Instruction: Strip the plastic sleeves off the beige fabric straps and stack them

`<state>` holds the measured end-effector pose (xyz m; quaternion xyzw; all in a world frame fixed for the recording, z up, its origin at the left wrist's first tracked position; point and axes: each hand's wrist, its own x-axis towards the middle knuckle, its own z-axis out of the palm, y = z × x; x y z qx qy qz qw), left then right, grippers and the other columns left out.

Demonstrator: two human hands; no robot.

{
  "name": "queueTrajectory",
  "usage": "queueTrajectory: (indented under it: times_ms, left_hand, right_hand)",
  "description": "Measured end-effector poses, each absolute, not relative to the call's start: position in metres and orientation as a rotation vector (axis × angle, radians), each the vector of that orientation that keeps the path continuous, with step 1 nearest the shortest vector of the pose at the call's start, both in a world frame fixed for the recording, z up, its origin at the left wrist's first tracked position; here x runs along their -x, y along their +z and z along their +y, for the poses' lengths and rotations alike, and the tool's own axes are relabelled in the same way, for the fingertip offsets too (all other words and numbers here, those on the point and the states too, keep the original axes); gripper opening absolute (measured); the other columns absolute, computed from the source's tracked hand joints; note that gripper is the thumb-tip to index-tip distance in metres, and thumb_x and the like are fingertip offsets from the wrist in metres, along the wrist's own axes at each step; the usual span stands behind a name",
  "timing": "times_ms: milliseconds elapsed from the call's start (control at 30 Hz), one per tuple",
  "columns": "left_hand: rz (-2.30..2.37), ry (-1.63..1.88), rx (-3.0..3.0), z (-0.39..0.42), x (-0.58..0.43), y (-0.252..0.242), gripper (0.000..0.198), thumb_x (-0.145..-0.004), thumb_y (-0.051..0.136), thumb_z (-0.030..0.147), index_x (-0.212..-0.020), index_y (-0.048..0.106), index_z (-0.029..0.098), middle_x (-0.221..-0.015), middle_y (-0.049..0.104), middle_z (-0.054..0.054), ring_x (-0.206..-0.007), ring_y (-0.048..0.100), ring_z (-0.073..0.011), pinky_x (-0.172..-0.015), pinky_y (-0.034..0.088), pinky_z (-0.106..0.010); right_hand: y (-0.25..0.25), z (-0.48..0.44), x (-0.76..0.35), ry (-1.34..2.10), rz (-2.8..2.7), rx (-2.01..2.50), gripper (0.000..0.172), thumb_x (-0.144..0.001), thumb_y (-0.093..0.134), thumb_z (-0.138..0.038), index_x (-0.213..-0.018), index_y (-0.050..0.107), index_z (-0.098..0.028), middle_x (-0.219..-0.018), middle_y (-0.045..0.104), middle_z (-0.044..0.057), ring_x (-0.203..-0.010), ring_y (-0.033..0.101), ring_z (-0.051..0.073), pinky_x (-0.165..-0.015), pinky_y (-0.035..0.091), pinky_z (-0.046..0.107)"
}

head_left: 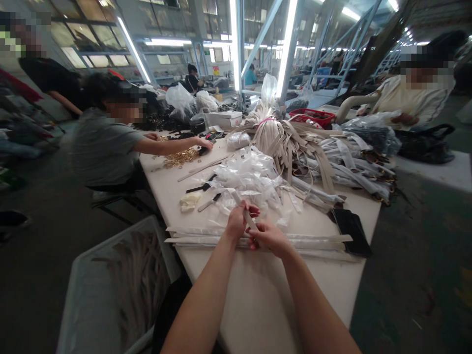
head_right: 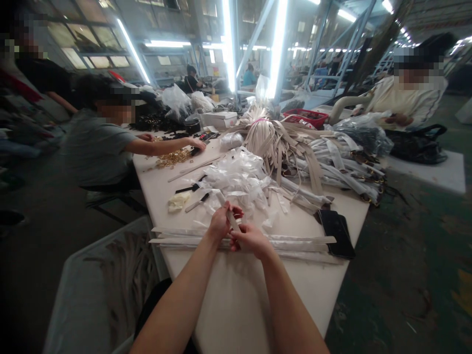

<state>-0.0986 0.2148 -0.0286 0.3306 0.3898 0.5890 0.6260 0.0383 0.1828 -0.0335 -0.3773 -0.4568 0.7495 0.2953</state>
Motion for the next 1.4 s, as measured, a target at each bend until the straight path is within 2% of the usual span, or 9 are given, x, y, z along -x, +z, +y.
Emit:
queueTrajectory:
  times_ms: [167,400,533,633,733,867,1067,1300,1400]
  left_hand:
    - [0.856,1.422,-0.703,0.227,0.092,-0.025,0.047,-0.082,0.059,0.064,-0.073,0.048,0.019,-0.073,0.065,-0.005,-0.067,0.066,-0.0184,-0.057,0.051,-0.028]
    - [0.82,1.217,-0.778,0.223,0.08,-0.044,0.049,-0.084,0.056,0.065,-0.075,0.053,0.017,-0.071,0.066,-0.007,-0.039,0.049,-0.0093,-0.038,0.037,-0.024]
    - [0.787,1.346,-0.721,0.233,0.089,-0.037,0.046,-0.087,0.055,0.062,-0.073,0.048,0.019,-0.076,0.065,-0.006,-0.062,0.064,-0.0163,-0.059,0.052,-0.029]
    - [0.75,1.419,-0.684,0.241,0.093,-0.034,0.046,-0.088,0.054,0.062,-0.07,0.045,0.021,-0.076,0.063,-0.005,-0.075,0.066,-0.0189,-0.074,0.055,-0.035]
    - [0.719,1.35,-0.691,0.24,0.087,-0.036,0.044,-0.088,0.056,0.06,-0.07,0.046,0.02,-0.077,0.064,-0.006,-0.066,0.064,-0.0161,-0.061,0.053,-0.029]
    - [0.709,1.167,-0.719,0.23,0.078,-0.035,0.046,-0.087,0.054,0.062,-0.074,0.049,0.018,-0.078,0.067,-0.006,-0.039,0.048,-0.0078,-0.034,0.034,-0.021]
    - [0.589,1.282,-0.719,0.229,0.084,-0.024,0.041,-0.09,0.056,0.054,-0.073,0.046,0.017,-0.087,0.069,-0.008,-0.058,0.062,-0.0112,-0.045,0.043,-0.019]
    - [0.617,1.106,-0.792,0.216,0.082,-0.031,0.04,-0.088,0.058,0.054,-0.077,0.051,0.016,-0.077,0.068,-0.005,-0.031,0.039,-0.0041,-0.027,0.032,-0.019]
    - [0.585,1.143,-0.72,0.214,0.085,-0.03,0.039,-0.086,0.06,0.053,-0.09,0.057,0.015,-0.082,0.07,-0.006,-0.035,0.047,-0.0065,-0.03,0.037,-0.019]
  right_hand:
    - [-0.038,0.19,-0.036,1.74,-1.281,1.093,0.039,-0.083,0.062,-0.055,-0.089,0.065,-0.017,-0.06,0.063,-0.002,-0.035,0.053,0.01,-0.034,0.038,0.019]
    - [-0.04,0.202,-0.034,1.575,-1.364,1.17,0.052,-0.09,0.05,-0.061,-0.063,0.06,-0.018,-0.046,0.056,0.0,-0.032,0.047,0.01,-0.033,0.034,0.021]
    - [-0.026,0.203,-0.048,1.771,-1.382,1.113,0.041,-0.087,0.058,-0.056,-0.079,0.066,-0.017,-0.059,0.067,0.003,-0.042,0.057,0.014,-0.04,0.041,0.023]
    - [-0.021,0.204,-0.052,1.75,-1.426,1.152,0.038,-0.088,0.057,-0.054,-0.082,0.068,-0.017,-0.054,0.062,0.001,-0.038,0.049,0.012,-0.038,0.034,0.022]
    - [-0.025,0.206,-0.045,1.555,-1.458,1.21,0.04,-0.091,0.054,-0.053,-0.075,0.067,-0.019,-0.05,0.057,0.0,-0.038,0.043,0.011,-0.038,0.029,0.022]
    - [-0.03,0.206,-0.037,1.392,-1.47,1.216,0.047,-0.095,0.049,-0.054,-0.066,0.059,-0.019,-0.051,0.055,0.0,-0.04,0.047,0.011,-0.041,0.034,0.023]
    - [-0.023,0.198,-0.044,1.37,-1.596,1.159,0.039,-0.094,0.053,-0.05,-0.077,0.065,-0.017,-0.058,0.063,0.001,-0.044,0.053,0.012,-0.046,0.043,0.023]
    - [-0.032,0.198,-0.032,1.187,-1.501,1.167,0.048,-0.094,0.049,-0.058,-0.066,0.059,-0.02,-0.054,0.059,0.002,-0.043,0.054,0.014,-0.042,0.042,0.025]
    - [-0.033,0.195,-0.032,1.201,-1.552,1.139,0.049,-0.094,0.05,-0.058,-0.066,0.06,-0.019,-0.057,0.063,0.003,-0.045,0.056,0.014,-0.045,0.044,0.025]
